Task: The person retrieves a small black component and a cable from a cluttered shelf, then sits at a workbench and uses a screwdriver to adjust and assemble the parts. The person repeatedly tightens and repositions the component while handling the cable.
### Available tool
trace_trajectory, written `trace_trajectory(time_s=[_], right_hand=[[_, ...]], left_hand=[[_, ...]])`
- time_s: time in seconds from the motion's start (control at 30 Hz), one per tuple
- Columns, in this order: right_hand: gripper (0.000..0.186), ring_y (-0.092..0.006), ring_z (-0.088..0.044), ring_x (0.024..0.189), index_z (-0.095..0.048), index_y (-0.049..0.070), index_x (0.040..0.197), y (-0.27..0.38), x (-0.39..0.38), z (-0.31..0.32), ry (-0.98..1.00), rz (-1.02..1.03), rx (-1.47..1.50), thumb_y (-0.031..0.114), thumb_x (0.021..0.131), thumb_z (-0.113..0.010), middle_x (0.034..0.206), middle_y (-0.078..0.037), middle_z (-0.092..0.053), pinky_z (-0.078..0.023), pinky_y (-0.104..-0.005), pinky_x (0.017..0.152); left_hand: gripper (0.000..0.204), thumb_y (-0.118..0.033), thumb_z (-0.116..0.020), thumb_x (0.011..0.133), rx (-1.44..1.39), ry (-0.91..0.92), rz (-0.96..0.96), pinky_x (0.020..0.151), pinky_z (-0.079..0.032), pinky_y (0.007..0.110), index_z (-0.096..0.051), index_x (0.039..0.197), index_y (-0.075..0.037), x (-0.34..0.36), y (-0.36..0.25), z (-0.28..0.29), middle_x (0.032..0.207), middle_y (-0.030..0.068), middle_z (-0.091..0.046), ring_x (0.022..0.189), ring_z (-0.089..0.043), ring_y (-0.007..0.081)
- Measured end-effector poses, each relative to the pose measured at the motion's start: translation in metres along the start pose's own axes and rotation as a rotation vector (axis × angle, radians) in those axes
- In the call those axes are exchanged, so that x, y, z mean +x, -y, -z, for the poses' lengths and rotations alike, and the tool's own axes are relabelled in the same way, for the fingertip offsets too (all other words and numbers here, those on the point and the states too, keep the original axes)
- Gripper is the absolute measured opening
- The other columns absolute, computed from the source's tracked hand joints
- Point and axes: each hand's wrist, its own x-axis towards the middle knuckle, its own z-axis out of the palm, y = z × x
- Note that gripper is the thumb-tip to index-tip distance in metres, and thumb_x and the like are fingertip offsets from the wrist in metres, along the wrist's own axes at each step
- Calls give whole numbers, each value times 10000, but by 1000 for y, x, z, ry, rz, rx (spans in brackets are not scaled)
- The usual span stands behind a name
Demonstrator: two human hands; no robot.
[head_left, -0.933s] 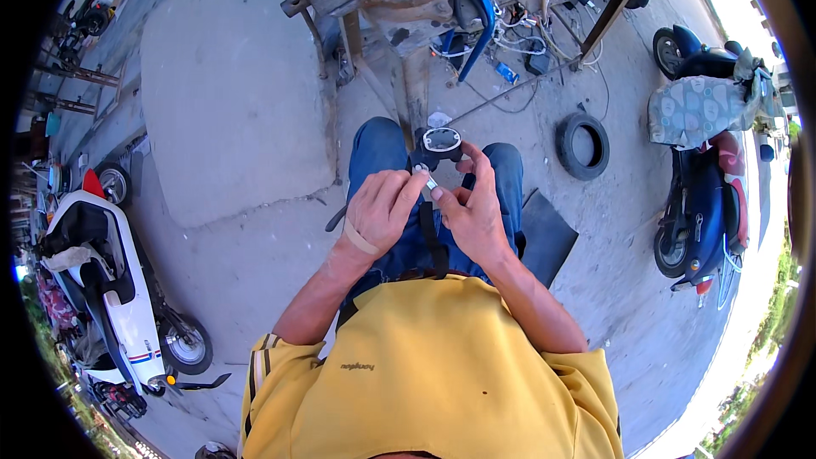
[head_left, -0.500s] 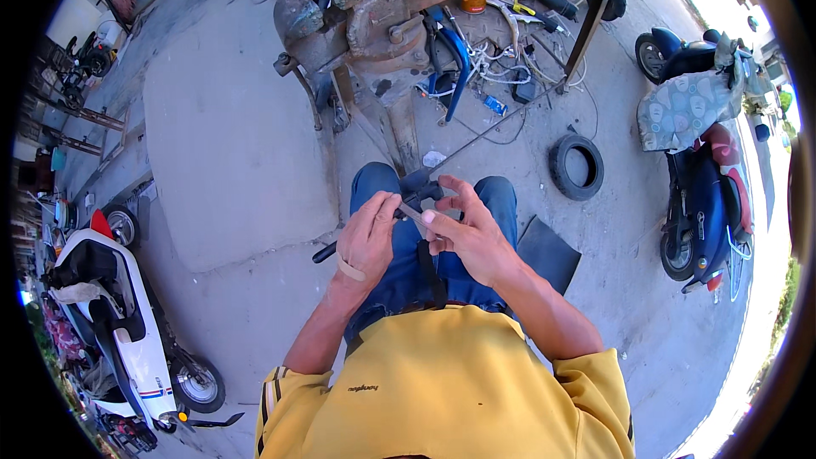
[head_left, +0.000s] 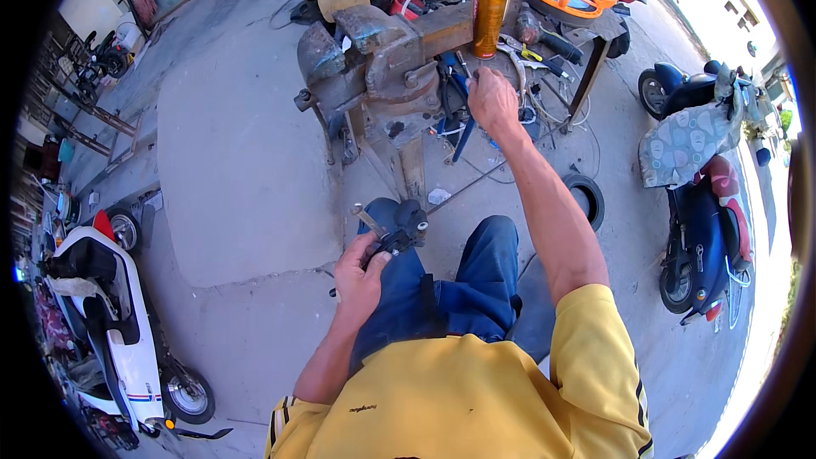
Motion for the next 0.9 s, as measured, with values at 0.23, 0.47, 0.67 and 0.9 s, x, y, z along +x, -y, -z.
trace_trajectory(time_s=[0.23,0.47,0.67,0.9], right_hand=[[406,-445,-667,1145,-731,-43,1083,-16,45,-3,316,-173,-109,335,959,-652,1156,-307,-704,-517,-489,990],[316,-488,-660,1124,-712,-67,1046,-24,35,-20,225,-78,-111,174,931,-542,1122,-328,-702,-513,-497,1006],[333,-480,-634,1174,-628,-56,1201,-44,39,-7,309,-16,-172,111,929,-532,1220,-336,-667,-497,-523,1003],[354,-154,-489,733,-552,1,1364,-38,8,41,655,-493,720,112,1029,-589,982,-75,-600,-432,-312,602]], left_hand=[[344,67,-689,915,2,-135,5,714,-472,242,-650,1254,30,6,1,11,963,30,-628,782,-537,86],[318,73,-664,948,-42,-136,54,745,-475,218,-631,1263,47,16,11,9,929,5,-627,825,-547,60],[337,61,-671,947,52,-174,57,736,-478,226,-625,1280,41,20,10,12,909,4,-622,808,-540,60],[348,40,-708,923,124,-206,5,714,-482,258,-645,1264,26,23,-2,12,903,14,-612,781,-529,84]])
